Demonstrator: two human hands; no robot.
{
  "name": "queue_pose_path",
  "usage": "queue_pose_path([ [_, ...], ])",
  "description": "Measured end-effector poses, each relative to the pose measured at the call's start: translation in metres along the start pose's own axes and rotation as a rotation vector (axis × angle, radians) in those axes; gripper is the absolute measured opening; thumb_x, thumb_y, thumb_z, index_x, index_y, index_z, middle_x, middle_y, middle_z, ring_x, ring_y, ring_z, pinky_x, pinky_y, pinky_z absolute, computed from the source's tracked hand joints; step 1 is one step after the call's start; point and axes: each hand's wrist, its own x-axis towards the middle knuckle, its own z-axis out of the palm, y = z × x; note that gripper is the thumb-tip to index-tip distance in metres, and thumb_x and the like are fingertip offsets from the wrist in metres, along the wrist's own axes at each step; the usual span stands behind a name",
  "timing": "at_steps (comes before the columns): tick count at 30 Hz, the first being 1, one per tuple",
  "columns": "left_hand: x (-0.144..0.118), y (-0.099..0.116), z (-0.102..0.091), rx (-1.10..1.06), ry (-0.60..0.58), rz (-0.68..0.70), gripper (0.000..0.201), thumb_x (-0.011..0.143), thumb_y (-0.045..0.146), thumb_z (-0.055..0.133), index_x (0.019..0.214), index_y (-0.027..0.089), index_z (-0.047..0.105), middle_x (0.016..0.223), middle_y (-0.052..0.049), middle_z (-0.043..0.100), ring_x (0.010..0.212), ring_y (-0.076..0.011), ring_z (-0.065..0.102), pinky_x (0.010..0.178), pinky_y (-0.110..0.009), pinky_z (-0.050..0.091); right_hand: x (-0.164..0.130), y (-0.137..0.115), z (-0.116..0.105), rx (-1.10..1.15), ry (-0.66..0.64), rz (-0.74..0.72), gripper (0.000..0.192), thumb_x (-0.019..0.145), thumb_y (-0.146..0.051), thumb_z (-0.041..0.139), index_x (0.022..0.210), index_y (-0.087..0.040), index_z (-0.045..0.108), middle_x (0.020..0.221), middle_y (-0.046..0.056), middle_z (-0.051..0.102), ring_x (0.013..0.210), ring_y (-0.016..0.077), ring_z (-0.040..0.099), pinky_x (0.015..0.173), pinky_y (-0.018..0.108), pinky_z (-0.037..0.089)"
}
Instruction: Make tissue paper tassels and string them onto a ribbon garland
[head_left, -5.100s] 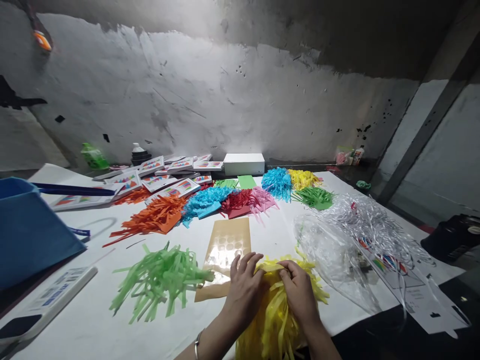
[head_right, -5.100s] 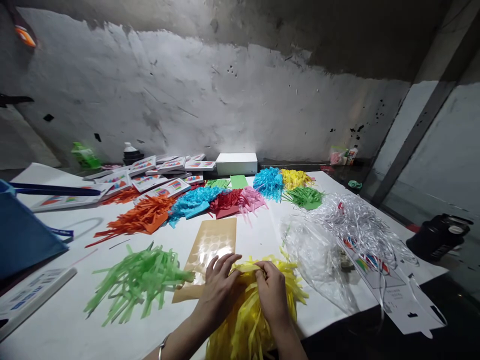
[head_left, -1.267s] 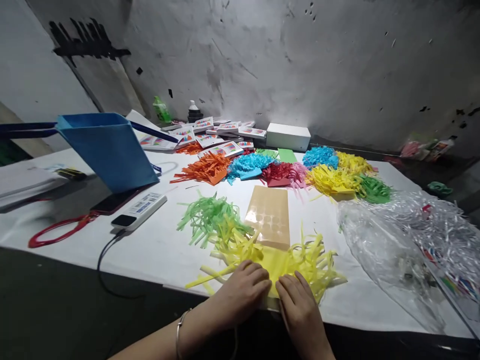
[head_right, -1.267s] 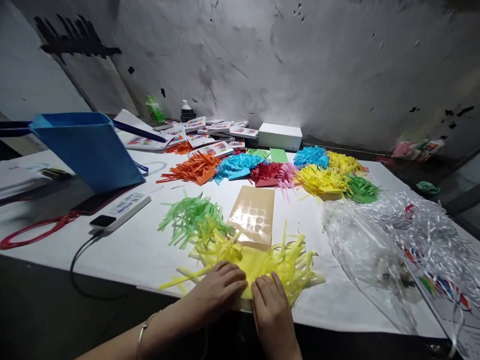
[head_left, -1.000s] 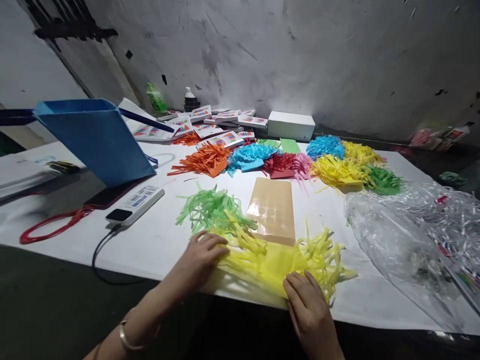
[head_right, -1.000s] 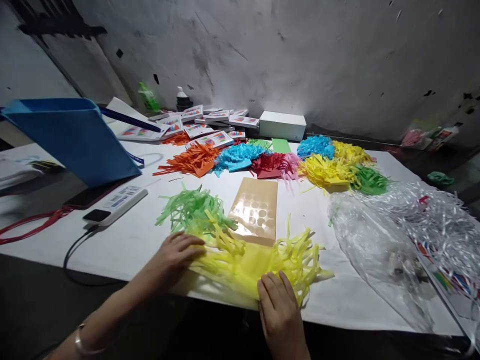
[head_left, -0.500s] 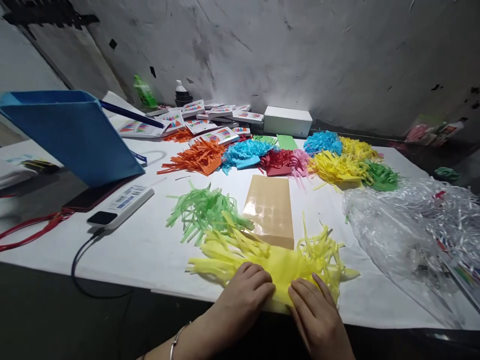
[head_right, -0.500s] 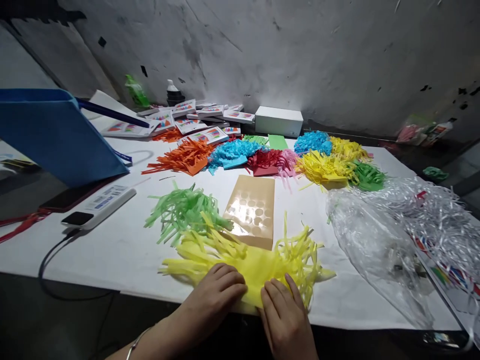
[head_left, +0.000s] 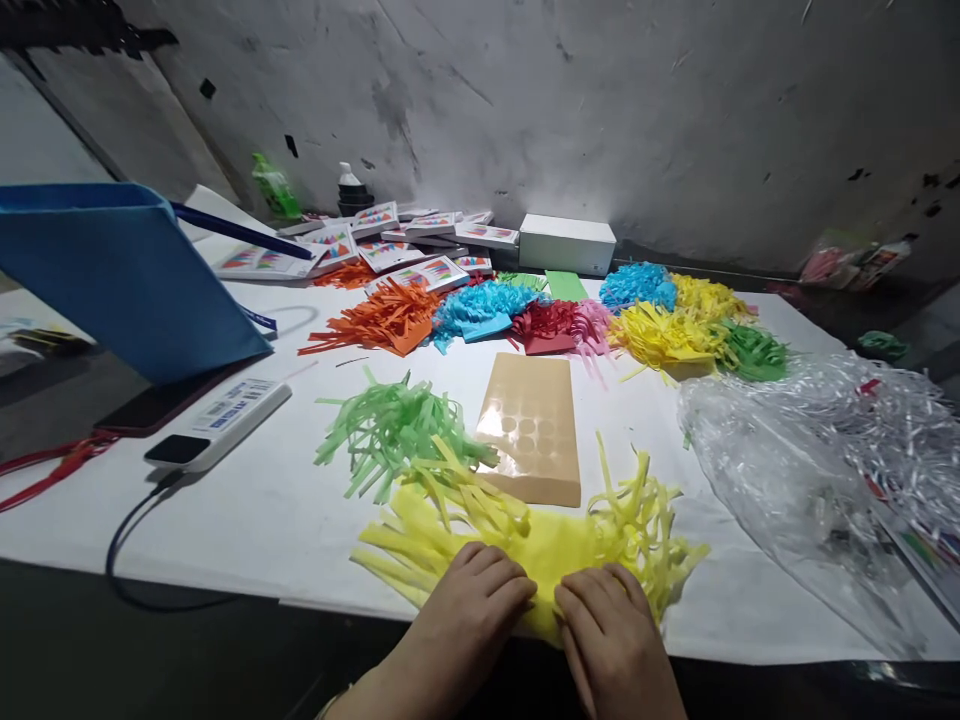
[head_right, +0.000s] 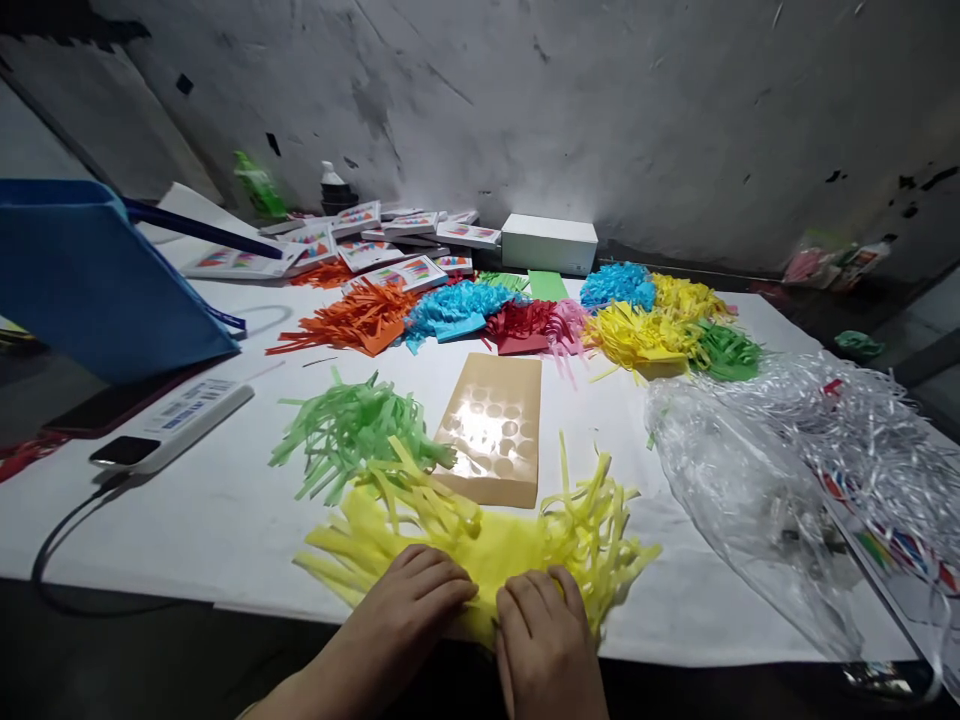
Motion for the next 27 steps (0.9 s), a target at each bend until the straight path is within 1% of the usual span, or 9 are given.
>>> queue_pose_path([
  [3,0.002,-0.002,-0.001,-0.014,-0.014,-0.028,0.017,0.094,0.009,0.051,0.092,0.02,0.063,0.081,-0.003,0.071,0.075,-0.0193,0.06,0.074,-0.032,0.041,0.001,0.004,-0.006,-0.039,-0.021,0.07,0.025,0.091,-0.011,0.041,0.09,-0.022,0.064,0.082,0.002,0.068,0.078,0.0191,0.061,0.092,0.037,0.036],
  [5,0.006,-0.003,-0.003,-0.015,-0.067,-0.085,0.019,0.092,0.006,0.051,0.092,0.02,0.064,0.081,-0.003,0.071,0.075,-0.0198,0.061,0.074,-0.032,0.041,0.004,0.007,-0.01,-0.068,-0.061,0.083,0.024,0.089,-0.011,0.041,0.085,-0.023,0.062,0.079,0.001,0.065,0.076,0.0195,0.059,0.092,0.038,0.034],
  [10,0.035,-0.005,-0.007,0.034,-0.301,-0.399,0.02,0.096,0.014,0.047,0.089,0.019,0.065,0.092,-0.008,0.071,0.08,-0.0225,0.066,0.068,-0.03,0.041,0.008,0.02,-0.007,-0.027,-0.165,0.217,0.032,0.099,-0.019,0.038,0.07,-0.025,0.052,0.067,-0.002,0.057,0.065,0.0181,0.053,0.076,0.035,0.034],
  [12,0.05,-0.006,-0.006,0.082,-0.357,-0.486,0.024,0.099,0.019,0.043,0.087,0.018,0.065,0.091,-0.009,0.071,0.08,-0.0236,0.067,0.066,-0.029,0.041,0.009,0.026,-0.001,-0.108,-0.173,0.288,0.039,0.103,-0.028,0.034,0.067,-0.025,0.048,0.064,-0.001,0.056,0.062,0.0193,0.052,0.07,0.036,0.032],
  [15,0.064,-0.008,-0.004,0.114,-0.373,-0.518,0.022,0.097,0.021,0.045,0.087,0.018,0.064,0.085,-0.01,0.071,0.079,-0.026,0.067,0.065,-0.03,0.04,0.013,0.032,0.0,-0.309,-0.134,0.327,0.042,0.104,-0.034,0.03,0.068,-0.025,0.05,0.063,0.002,0.057,0.062,0.0223,0.054,0.068,0.04,0.031],
  [18,0.069,-0.009,-0.003,0.134,-0.364,-0.533,0.019,0.094,0.022,0.047,0.086,0.019,0.063,0.08,-0.01,0.07,0.075,-0.0266,0.067,0.063,-0.03,0.04,0.021,0.028,-0.01,-0.442,-0.009,0.234,0.026,0.101,-0.026,0.038,0.09,-0.021,0.061,0.082,0.008,0.066,0.08,0.0269,0.061,0.081,0.048,0.036],
  [20,0.07,-0.009,-0.002,0.143,-0.361,-0.54,0.019,0.094,0.022,0.047,0.085,0.019,0.063,0.079,-0.01,0.071,0.074,-0.0259,0.067,0.063,-0.029,0.04,0.025,0.022,-0.014,-0.359,0.057,0.061,0.019,0.097,-0.016,0.044,0.103,-0.017,0.062,0.097,0.011,0.068,0.094,0.0274,0.062,0.092,0.048,0.038],
  [23,0.071,-0.01,-0.001,0.151,-0.354,-0.541,0.018,0.093,0.02,0.048,0.084,0.018,0.063,0.078,-0.01,0.071,0.073,-0.0252,0.068,0.062,-0.029,0.041,0.026,0.013,-0.009,-0.163,-0.014,-0.114,0.026,0.096,-0.008,0.04,0.102,-0.016,0.064,0.093,0.008,0.069,0.091,0.0225,0.062,0.094,0.04,0.041],
  [27,0.069,-0.012,-0.004,0.153,-0.33,-0.527,0.017,0.093,0.019,0.049,0.084,0.017,0.065,0.075,-0.009,0.071,0.07,-0.0248,0.068,0.062,-0.03,0.044,0.019,0.015,0.006,-0.223,-0.132,-0.034,0.032,0.096,-0.006,0.036,0.09,-0.017,0.065,0.078,0.004,0.065,0.076,0.0201,0.058,0.089,0.039,0.038],
])
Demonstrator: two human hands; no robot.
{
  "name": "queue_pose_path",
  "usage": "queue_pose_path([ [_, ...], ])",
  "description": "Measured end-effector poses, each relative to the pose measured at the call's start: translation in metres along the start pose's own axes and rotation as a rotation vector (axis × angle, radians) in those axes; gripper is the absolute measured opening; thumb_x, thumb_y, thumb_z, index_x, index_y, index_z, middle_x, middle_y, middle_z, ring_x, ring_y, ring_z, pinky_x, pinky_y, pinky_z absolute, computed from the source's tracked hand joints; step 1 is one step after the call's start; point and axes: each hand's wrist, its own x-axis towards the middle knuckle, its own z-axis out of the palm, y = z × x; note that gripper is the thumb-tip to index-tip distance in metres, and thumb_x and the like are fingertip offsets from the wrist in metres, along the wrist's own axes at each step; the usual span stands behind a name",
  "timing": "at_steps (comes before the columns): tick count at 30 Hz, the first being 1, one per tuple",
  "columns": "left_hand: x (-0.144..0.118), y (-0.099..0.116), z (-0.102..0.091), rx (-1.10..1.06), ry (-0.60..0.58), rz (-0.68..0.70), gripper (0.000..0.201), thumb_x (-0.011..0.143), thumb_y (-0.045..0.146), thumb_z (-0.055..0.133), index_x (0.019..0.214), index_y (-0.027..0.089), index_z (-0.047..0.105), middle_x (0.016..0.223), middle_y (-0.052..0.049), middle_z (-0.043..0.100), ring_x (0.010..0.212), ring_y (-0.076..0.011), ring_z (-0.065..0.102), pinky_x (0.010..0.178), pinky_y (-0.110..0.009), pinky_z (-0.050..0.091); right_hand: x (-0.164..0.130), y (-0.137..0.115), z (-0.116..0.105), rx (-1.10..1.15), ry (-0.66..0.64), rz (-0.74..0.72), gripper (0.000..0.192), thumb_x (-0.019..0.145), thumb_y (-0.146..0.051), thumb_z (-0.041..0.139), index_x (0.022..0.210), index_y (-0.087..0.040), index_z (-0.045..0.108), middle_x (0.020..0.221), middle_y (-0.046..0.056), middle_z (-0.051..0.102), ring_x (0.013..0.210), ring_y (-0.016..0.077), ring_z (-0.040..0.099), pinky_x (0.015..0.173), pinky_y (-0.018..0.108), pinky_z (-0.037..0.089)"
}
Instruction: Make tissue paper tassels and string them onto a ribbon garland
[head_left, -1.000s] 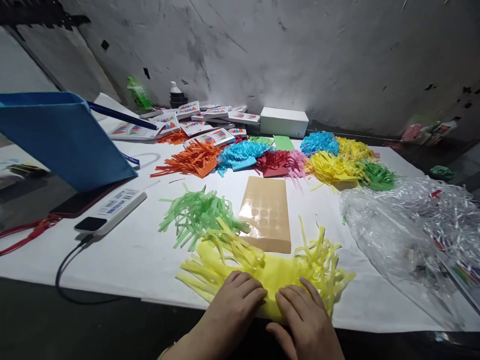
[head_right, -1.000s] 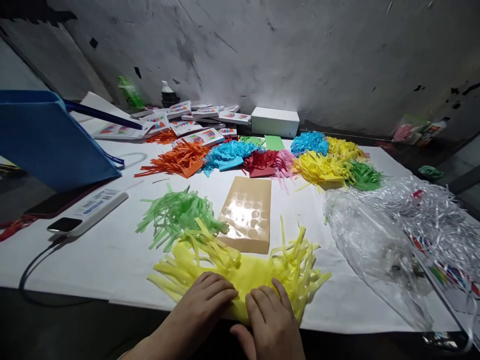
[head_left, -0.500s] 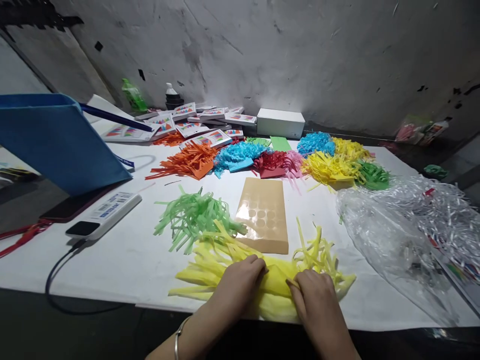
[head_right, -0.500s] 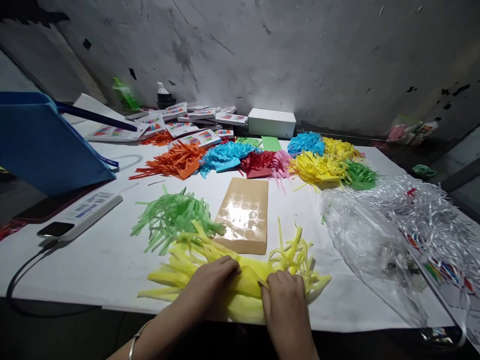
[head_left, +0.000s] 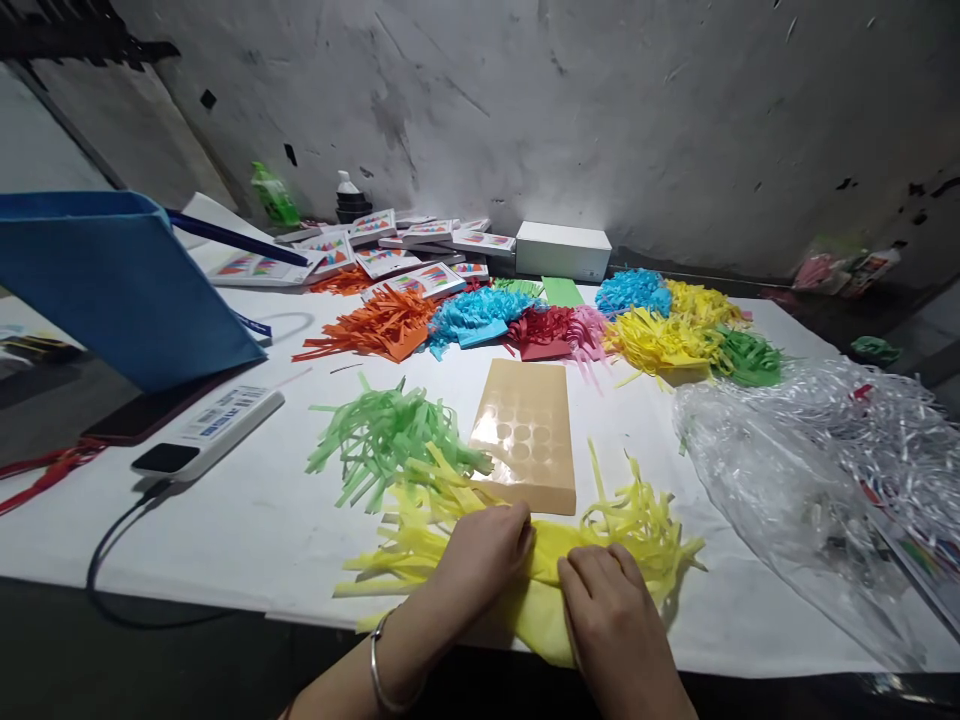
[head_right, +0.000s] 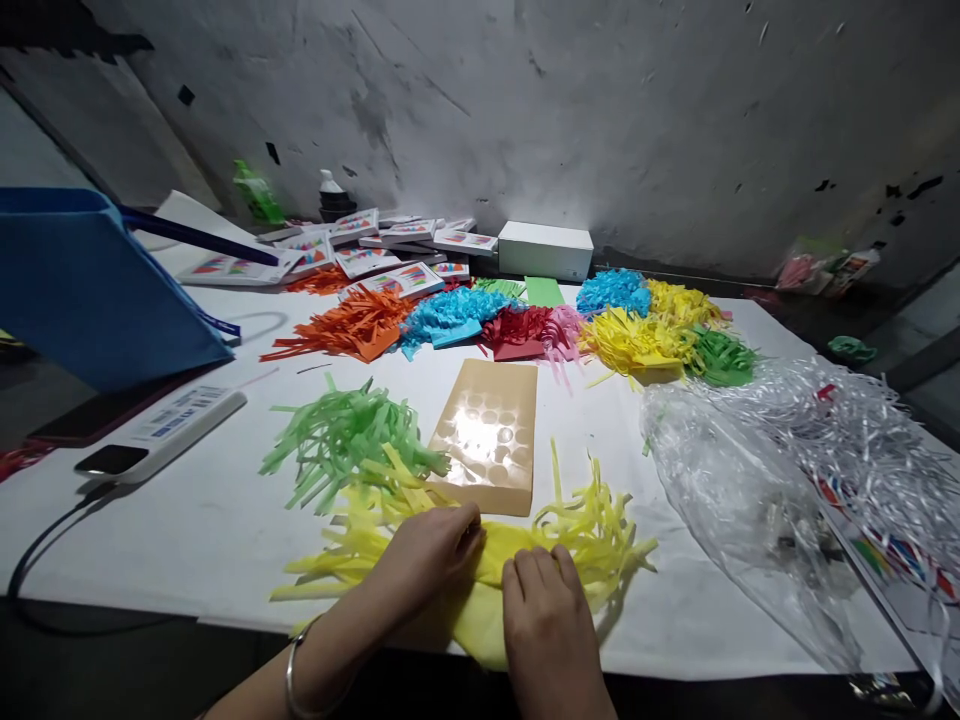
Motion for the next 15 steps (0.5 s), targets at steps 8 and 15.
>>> queue_pose_path([
  [8,-0.022,-0.016,0.016,0.011,0.489,0.507,0.021,0.086,0.023,0.068,0.107,0.024,0.064,0.12,-0.008,0.067,0.117,-0.0296,0.053,0.109,-0.055,0.027,-0.009,0.002,0.001,0.12,0.123,0.186,0.022,0.097,-0.017,0.045,0.092,-0.02,0.066,0.082,0.002,0.068,0.078,0.0186,0.061,0.098,0.045,0.032],
  [15,-0.029,-0.026,0.031,-0.029,0.546,0.646,0.016,0.097,0.016,0.053,0.087,0.022,0.064,0.092,0.0,0.07,0.101,-0.0191,0.056,0.114,-0.048,0.019,-0.022,-0.003,0.006,0.099,0.103,0.023,0.033,0.104,-0.021,0.034,0.104,-0.018,0.067,0.093,0.005,0.072,0.094,0.0221,0.061,0.103,0.046,0.028],
])
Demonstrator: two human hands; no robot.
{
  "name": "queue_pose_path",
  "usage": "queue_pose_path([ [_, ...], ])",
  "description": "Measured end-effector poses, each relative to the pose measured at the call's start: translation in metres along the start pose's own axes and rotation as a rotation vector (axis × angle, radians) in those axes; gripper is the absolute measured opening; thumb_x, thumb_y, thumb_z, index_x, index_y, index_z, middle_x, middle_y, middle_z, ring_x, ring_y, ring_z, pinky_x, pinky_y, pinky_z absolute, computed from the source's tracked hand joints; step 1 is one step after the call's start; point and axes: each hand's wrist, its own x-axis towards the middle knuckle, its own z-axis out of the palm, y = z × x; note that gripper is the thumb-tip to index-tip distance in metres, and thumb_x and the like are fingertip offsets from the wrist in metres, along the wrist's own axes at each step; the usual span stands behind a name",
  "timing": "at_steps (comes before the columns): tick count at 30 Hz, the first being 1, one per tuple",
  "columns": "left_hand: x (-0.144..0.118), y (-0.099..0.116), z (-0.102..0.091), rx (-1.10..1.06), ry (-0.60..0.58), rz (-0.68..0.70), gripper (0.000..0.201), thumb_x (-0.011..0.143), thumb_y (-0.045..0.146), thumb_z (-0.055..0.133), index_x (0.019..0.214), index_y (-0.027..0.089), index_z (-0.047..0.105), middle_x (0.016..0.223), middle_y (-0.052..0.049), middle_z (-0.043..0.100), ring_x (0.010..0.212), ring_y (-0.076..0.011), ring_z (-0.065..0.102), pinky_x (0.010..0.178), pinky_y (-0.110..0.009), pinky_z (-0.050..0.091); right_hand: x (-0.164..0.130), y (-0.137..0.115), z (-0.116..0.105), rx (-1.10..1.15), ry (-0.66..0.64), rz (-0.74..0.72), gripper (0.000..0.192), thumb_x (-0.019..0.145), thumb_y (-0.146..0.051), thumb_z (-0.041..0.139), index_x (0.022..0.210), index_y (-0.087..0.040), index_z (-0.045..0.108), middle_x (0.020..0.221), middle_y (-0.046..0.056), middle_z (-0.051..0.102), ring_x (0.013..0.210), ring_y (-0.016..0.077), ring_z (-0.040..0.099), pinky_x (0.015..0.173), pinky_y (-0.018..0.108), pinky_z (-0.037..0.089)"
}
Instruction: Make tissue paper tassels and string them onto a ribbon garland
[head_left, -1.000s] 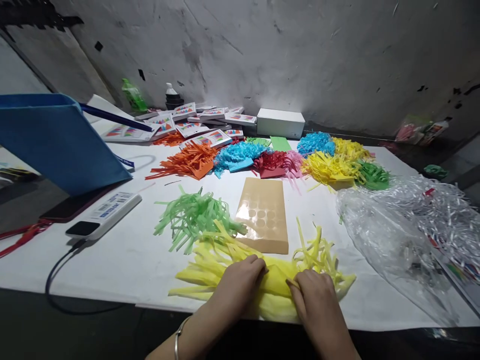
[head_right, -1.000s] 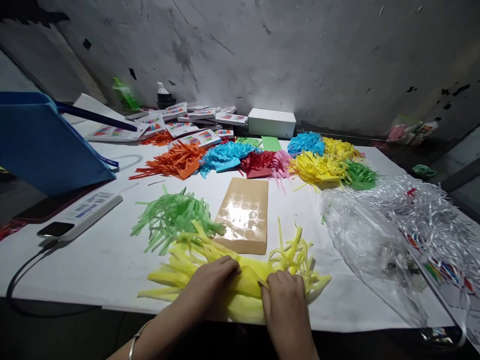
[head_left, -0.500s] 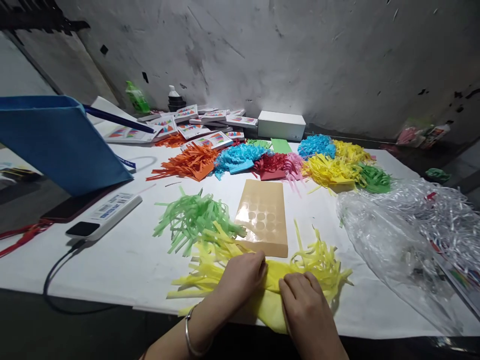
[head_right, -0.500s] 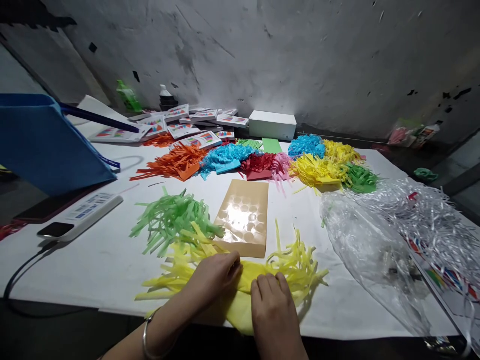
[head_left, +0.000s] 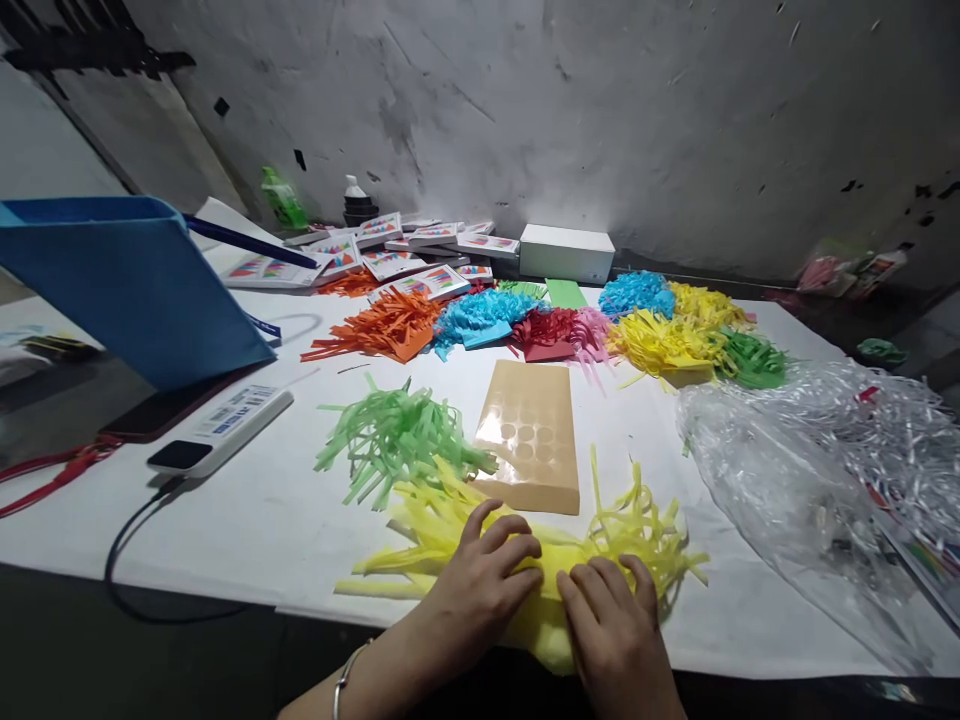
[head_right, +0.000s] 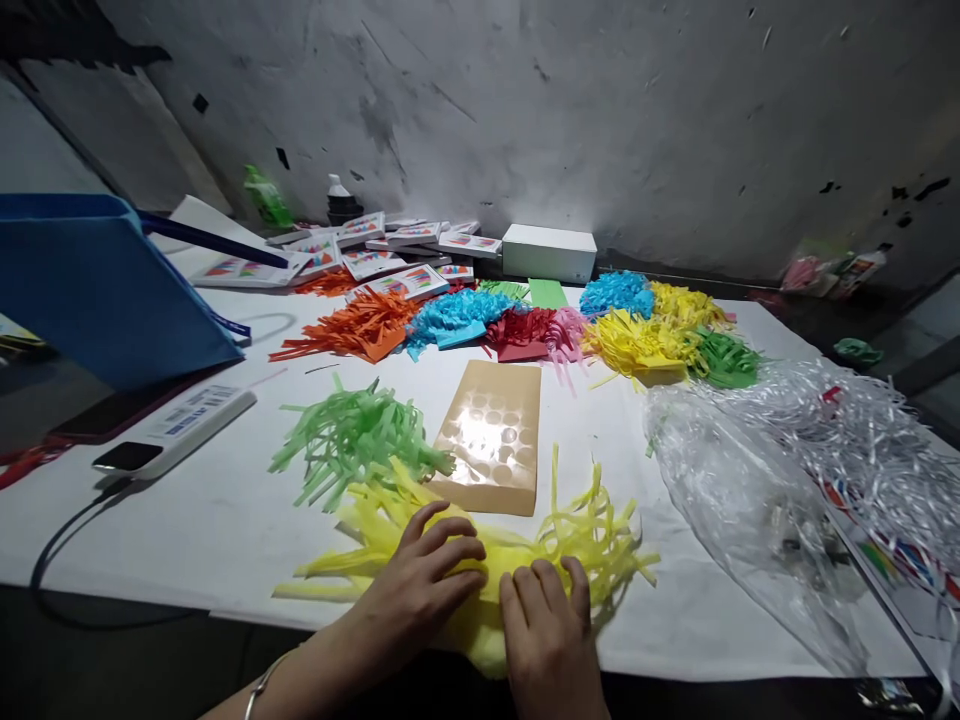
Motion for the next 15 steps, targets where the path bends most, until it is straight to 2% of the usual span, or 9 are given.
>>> queue_pose_path([
  [2,-0.004,-0.001,-0.002,-0.014,-0.041,0.013,0.015,0.098,0.018,0.054,0.088,0.023,0.064,0.087,0.002,0.069,0.1,-0.0183,0.056,0.115,-0.047,0.016,-0.007,0.002,0.001,0.024,0.005,0.005,0.036,0.104,-0.021,0.031,0.102,-0.019,0.067,0.093,0.005,0.073,0.097,0.022,0.061,0.104,0.046,0.028],
  [4,-0.008,-0.002,-0.004,-0.023,-0.044,-0.02,0.014,0.098,0.021,0.056,0.087,0.023,0.064,0.087,0.002,0.07,0.1,-0.0185,0.057,0.114,-0.045,0.017,-0.011,0.005,0.001,0.049,0.036,0.079,0.034,0.104,-0.023,0.034,0.098,-0.02,0.067,0.098,0.005,0.073,0.1,0.0227,0.062,0.105,0.047,0.028],
  [8,-0.006,-0.001,-0.004,-0.015,-0.052,-0.176,0.015,0.095,0.018,0.058,0.081,0.021,0.063,0.091,0.0,0.069,0.093,-0.0198,0.057,0.1,-0.043,0.031,-0.006,0.008,0.001,0.053,0.062,0.263,0.038,0.104,-0.03,0.035,0.079,-0.023,0.062,0.098,0.004,0.071,0.097,0.0233,0.062,0.102,0.049,0.03],
  [12,0.01,0.002,-0.004,0.098,-0.197,-0.36,0.016,0.09,0.017,0.062,0.074,0.017,0.066,0.091,-0.005,0.069,0.089,-0.0233,0.059,0.086,-0.044,0.039,0.009,0.007,0.001,-0.12,0.028,0.38,0.043,0.104,-0.032,0.032,0.072,-0.022,0.059,0.088,0.007,0.069,0.088,0.0272,0.062,0.093,0.052,0.034],
  [15,0.023,0.003,-0.002,0.16,-0.308,-0.445,0.016,0.088,0.019,0.065,0.072,0.016,0.07,0.093,-0.007,0.069,0.094,-0.0276,0.06,0.085,-0.047,0.041,0.016,0.003,0.0,-0.211,0.029,0.357,0.033,0.102,-0.029,0.037,0.084,-0.02,0.064,0.094,0.01,0.069,0.095,0.0298,0.061,0.095,0.054,0.032],
])
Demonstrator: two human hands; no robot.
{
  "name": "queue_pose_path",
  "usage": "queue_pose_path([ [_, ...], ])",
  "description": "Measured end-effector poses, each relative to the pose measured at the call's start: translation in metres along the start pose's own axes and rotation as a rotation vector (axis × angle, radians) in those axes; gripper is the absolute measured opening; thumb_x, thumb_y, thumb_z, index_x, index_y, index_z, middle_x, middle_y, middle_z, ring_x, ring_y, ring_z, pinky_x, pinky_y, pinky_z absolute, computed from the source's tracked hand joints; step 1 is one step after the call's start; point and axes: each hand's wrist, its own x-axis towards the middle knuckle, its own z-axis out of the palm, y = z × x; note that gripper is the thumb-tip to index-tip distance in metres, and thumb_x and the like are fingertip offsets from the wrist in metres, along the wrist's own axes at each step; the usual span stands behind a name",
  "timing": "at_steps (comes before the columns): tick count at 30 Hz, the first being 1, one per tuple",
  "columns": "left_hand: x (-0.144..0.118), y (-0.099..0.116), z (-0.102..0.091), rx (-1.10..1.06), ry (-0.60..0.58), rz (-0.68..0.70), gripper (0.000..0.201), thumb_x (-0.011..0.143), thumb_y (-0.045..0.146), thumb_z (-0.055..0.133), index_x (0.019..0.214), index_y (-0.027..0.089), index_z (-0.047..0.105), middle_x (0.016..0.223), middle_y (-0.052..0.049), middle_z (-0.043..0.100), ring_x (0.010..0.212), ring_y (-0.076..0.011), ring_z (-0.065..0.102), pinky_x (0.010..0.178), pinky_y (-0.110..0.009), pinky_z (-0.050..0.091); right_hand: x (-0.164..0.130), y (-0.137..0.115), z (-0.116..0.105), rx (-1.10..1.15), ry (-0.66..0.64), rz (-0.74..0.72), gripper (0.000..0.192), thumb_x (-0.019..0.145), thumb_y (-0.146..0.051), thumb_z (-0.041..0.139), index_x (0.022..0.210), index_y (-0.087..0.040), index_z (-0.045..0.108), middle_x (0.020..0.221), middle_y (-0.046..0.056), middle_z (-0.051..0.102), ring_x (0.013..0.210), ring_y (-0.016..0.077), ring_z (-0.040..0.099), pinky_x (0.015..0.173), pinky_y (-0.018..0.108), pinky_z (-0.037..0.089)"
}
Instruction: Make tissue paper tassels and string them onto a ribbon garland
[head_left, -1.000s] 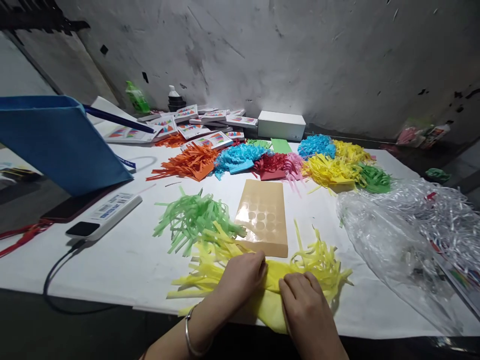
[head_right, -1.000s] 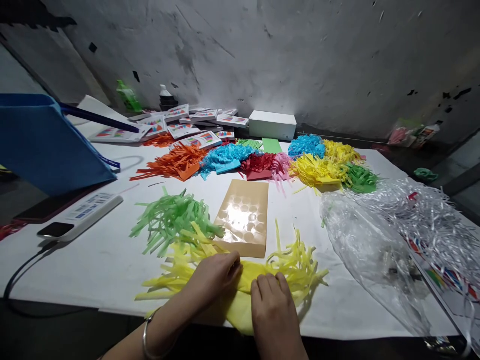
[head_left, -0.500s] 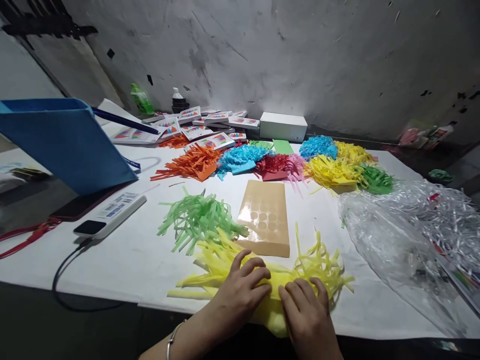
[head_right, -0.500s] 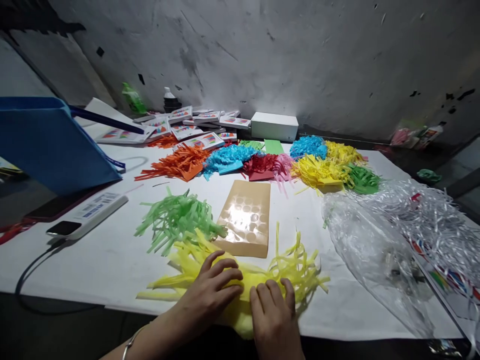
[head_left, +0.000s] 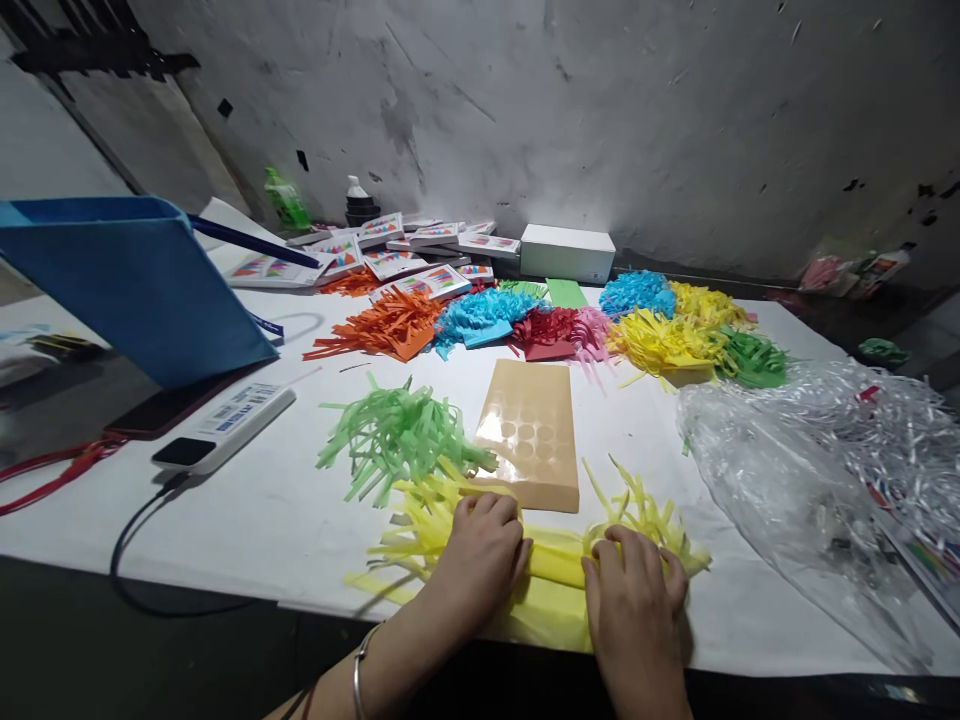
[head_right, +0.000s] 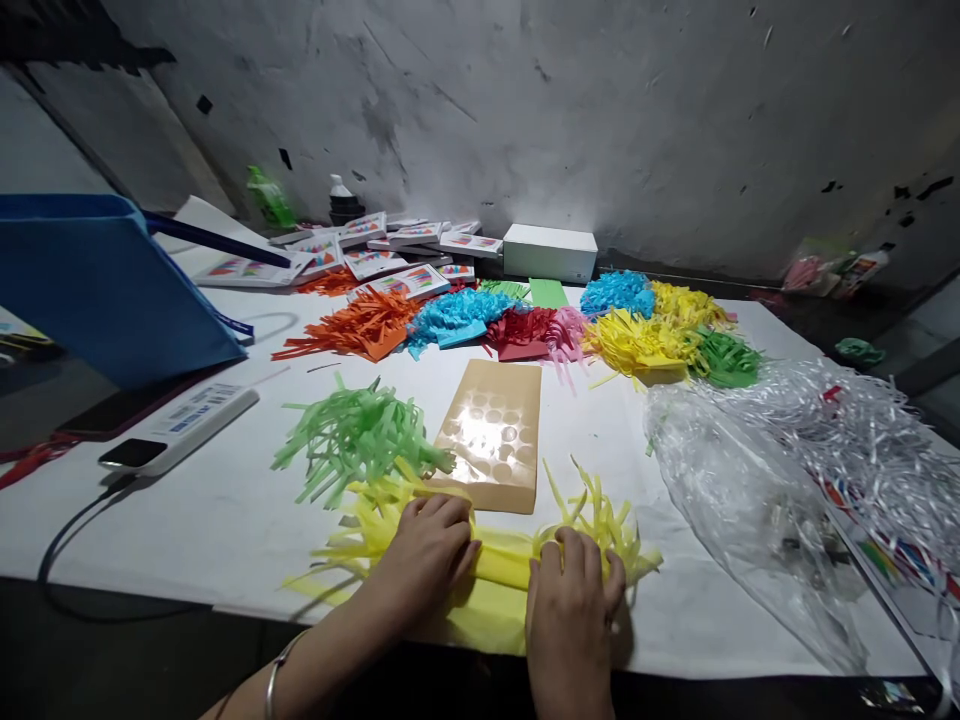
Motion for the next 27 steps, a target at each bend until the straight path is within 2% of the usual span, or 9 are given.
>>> queue_pose_path([
  [3,0.005,0.002,0.0,0.02,-0.023,-0.025,0.015,0.085,0.02,0.068,0.07,0.016,0.071,0.093,-0.008,0.069,0.096,-0.03,0.061,0.085,-0.05,0.042,-0.001,-0.003,0.0,0.112,-0.003,-0.183,0.023,0.101,-0.027,0.044,0.097,-0.023,0.066,0.099,0.006,0.071,0.101,0.0263,0.061,0.102,0.052,0.028],
  [6,0.002,0.0,0.001,-0.007,0.024,-0.01,0.01,0.081,0.024,0.073,0.077,0.015,0.07,0.092,-0.008,0.069,0.094,-0.0295,0.061,0.086,-0.051,0.042,-0.003,-0.003,0.003,0.202,-0.025,-0.3,0.028,0.103,-0.022,0.041,0.089,-0.022,0.064,0.079,0.001,0.068,0.084,0.0197,0.06,0.099,0.046,0.029],
  [10,-0.008,-0.005,0.004,-0.099,0.22,0.229,0.027,0.077,0.028,0.08,0.1,0.021,0.067,0.112,-0.008,0.067,0.108,-0.0296,0.057,0.105,-0.058,0.029,-0.001,-0.002,0.004,0.301,0.004,-0.23,0.025,0.101,-0.019,0.044,0.083,-0.021,0.062,0.074,-0.001,0.065,0.074,0.0155,0.058,0.093,0.04,0.031],
  [12,-0.012,-0.006,0.007,-0.122,0.3,0.347,0.008,0.086,0.02,0.07,0.092,0.023,0.066,0.109,-0.005,0.068,0.11,-0.0262,0.055,0.111,-0.057,0.022,0.0,-0.005,0.003,0.337,-0.013,-0.212,0.021,0.101,-0.025,0.046,0.09,-0.021,0.064,0.081,0.001,0.067,0.079,0.0168,0.059,0.094,0.041,0.03],
  [14,-0.013,-0.007,0.01,-0.144,0.333,0.387,0.013,0.091,0.012,0.06,0.083,0.021,0.063,0.1,-0.003,0.068,0.105,-0.0226,0.055,0.112,-0.054,0.022,0.0,-0.01,0.004,0.32,-0.027,-0.244,0.026,0.103,-0.028,0.041,0.095,-0.021,0.064,0.085,0.002,0.068,0.083,0.0181,0.059,0.097,0.042,0.029],
  [17,-0.014,-0.009,0.009,-0.17,0.324,0.395,0.018,0.093,0.012,0.058,0.077,0.021,0.062,0.091,-0.001,0.067,0.096,-0.0197,0.055,0.11,-0.049,0.025,-0.004,-0.009,0.006,0.273,-0.019,-0.302,0.038,0.105,-0.023,0.031,0.089,-0.021,0.065,0.08,0.002,0.068,0.082,0.0172,0.059,0.099,0.042,0.028],
  [20,-0.016,-0.015,0.005,-0.189,0.274,0.383,0.014,0.091,0.015,0.064,0.079,0.023,0.064,0.089,0.001,0.067,0.094,-0.0187,0.055,0.108,-0.046,0.025,-0.012,0.005,0.003,0.275,-0.029,-0.31,0.037,0.105,-0.021,0.032,0.091,-0.022,0.066,0.084,0.002,0.07,0.089,0.0179,0.061,0.105,0.044,0.028],
  [24,-0.022,-0.019,0.001,-0.21,0.19,0.339,0.008,0.091,0.016,0.065,0.087,0.024,0.065,0.095,0.001,0.069,0.094,-0.0194,0.055,0.101,-0.043,0.029,-0.019,0.023,-0.003,0.319,-0.03,-0.246,0.028,0.102,-0.023,0.04,0.097,-0.024,0.067,0.101,0.003,0.073,0.105,0.0206,0.062,0.112,0.048,0.025],
  [27,-0.021,-0.012,0.001,-0.156,0.133,0.224,0.01,0.091,0.014,0.061,0.084,0.02,0.064,0.095,-0.002,0.068,0.09,-0.0206,0.056,0.09,-0.041,0.035,-0.017,0.019,-0.002,0.322,-0.016,-0.137,0.026,0.101,-0.024,0.044,0.086,-0.024,0.066,0.101,0.002,0.072,0.104,0.0206,0.063,0.112,0.049,0.025],
])
